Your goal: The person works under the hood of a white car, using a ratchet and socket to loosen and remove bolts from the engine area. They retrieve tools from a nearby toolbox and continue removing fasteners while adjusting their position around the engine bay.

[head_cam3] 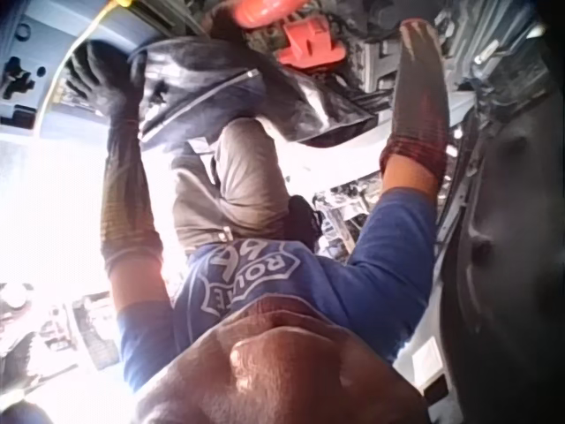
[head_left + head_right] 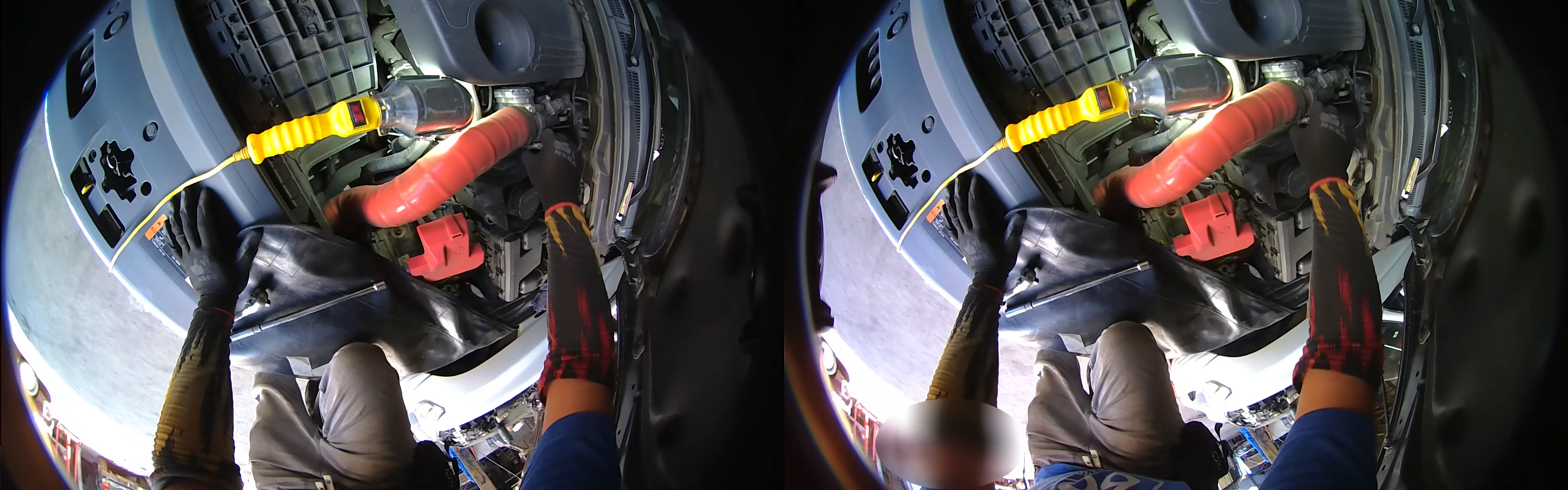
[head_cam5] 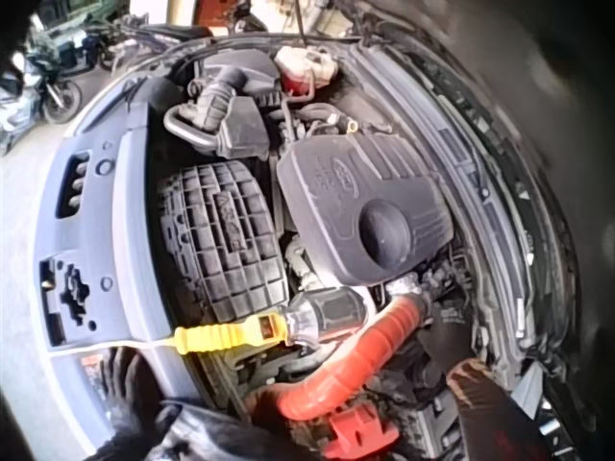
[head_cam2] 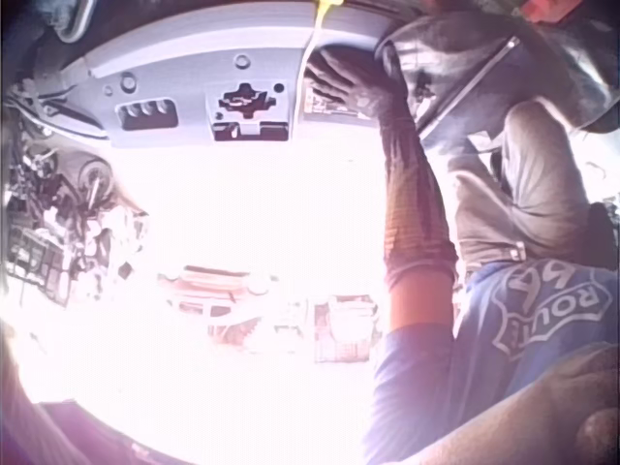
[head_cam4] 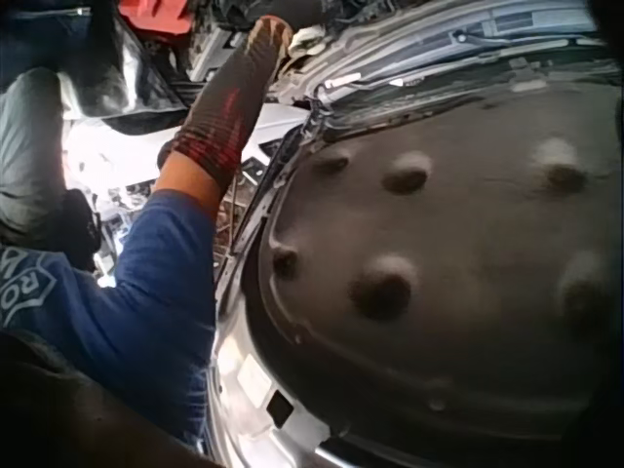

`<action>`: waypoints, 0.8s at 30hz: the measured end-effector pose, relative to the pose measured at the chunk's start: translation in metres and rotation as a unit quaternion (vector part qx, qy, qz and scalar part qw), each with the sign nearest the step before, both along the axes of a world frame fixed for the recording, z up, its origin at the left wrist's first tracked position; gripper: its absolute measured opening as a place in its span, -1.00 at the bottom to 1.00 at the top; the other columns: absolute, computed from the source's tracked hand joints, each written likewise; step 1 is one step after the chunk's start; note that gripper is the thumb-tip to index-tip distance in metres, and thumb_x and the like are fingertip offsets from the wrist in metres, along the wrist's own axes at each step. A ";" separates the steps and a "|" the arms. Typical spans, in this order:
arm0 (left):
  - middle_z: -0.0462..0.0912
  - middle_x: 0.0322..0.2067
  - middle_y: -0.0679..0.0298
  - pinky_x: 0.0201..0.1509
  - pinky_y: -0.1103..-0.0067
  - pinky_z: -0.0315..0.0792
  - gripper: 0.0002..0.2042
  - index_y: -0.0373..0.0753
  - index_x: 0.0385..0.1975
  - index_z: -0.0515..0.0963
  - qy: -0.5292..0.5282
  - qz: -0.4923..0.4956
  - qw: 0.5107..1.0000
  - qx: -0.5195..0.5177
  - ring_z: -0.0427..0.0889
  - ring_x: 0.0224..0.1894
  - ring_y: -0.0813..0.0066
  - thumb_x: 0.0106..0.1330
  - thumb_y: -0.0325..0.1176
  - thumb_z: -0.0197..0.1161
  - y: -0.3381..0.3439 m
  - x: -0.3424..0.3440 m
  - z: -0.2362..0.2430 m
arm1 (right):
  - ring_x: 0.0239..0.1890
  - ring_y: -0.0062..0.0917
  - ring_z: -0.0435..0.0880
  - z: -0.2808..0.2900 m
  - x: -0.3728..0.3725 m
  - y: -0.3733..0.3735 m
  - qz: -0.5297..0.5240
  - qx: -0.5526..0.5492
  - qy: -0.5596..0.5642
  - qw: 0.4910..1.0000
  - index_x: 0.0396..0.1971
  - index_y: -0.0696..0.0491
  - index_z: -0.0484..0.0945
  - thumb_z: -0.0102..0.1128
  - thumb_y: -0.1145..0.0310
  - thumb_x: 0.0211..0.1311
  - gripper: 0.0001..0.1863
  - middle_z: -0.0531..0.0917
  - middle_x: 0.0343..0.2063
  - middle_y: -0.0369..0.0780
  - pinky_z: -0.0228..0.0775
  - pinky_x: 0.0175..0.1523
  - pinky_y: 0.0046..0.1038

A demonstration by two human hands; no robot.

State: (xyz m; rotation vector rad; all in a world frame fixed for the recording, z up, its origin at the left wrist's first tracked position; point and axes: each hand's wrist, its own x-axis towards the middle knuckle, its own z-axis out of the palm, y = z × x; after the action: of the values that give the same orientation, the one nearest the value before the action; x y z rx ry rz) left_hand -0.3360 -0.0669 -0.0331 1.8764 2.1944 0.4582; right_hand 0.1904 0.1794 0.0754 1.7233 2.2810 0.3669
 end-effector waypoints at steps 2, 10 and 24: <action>0.16 0.61 -0.05 0.70 -0.03 -0.14 0.04 -0.15 0.62 0.17 -0.002 0.002 1.000 0.003 0.03 0.67 -0.18 0.22 0.27 0.45 0.000 0.000 0.001 | -0.13 -0.10 0.75 -0.005 -0.001 0.008 0.006 -0.010 -0.055 0.998 -0.18 0.01 0.68 0.44 0.12 0.10 -0.64 0.74 -0.28 -0.08 0.58 -0.04 -0.05; 0.19 0.59 -0.07 0.70 -0.03 -0.11 -0.03 -0.19 0.58 0.25 0.010 -0.004 1.000 0.025 0.08 0.65 -0.18 0.25 0.21 0.45 -0.003 0.001 -0.001 | -0.13 -0.12 0.78 -0.009 -0.004 -0.002 -0.080 0.006 0.018 0.997 -0.23 0.00 0.65 0.47 0.09 0.10 -0.65 0.77 -0.29 -0.11 0.57 -0.01 -0.06; 0.21 0.59 -0.07 0.68 -0.02 -0.07 -0.05 -0.23 0.60 0.21 0.042 -0.020 0.998 0.043 0.09 0.64 -0.21 0.32 0.18 0.39 -0.001 0.000 -0.007 | 0.28 -0.23 0.58 -0.084 -0.151 -0.068 -0.462 0.065 0.714 0.521 0.40 0.42 0.30 0.43 -0.12 0.35 -0.02 0.52 0.31 0.14 0.42 0.38 -0.22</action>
State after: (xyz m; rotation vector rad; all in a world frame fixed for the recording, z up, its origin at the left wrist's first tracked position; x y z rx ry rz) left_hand -0.3358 -0.0683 -0.0402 2.0139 2.2188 0.4825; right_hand 0.0392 0.1118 -0.0085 3.6099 1.0285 -1.7179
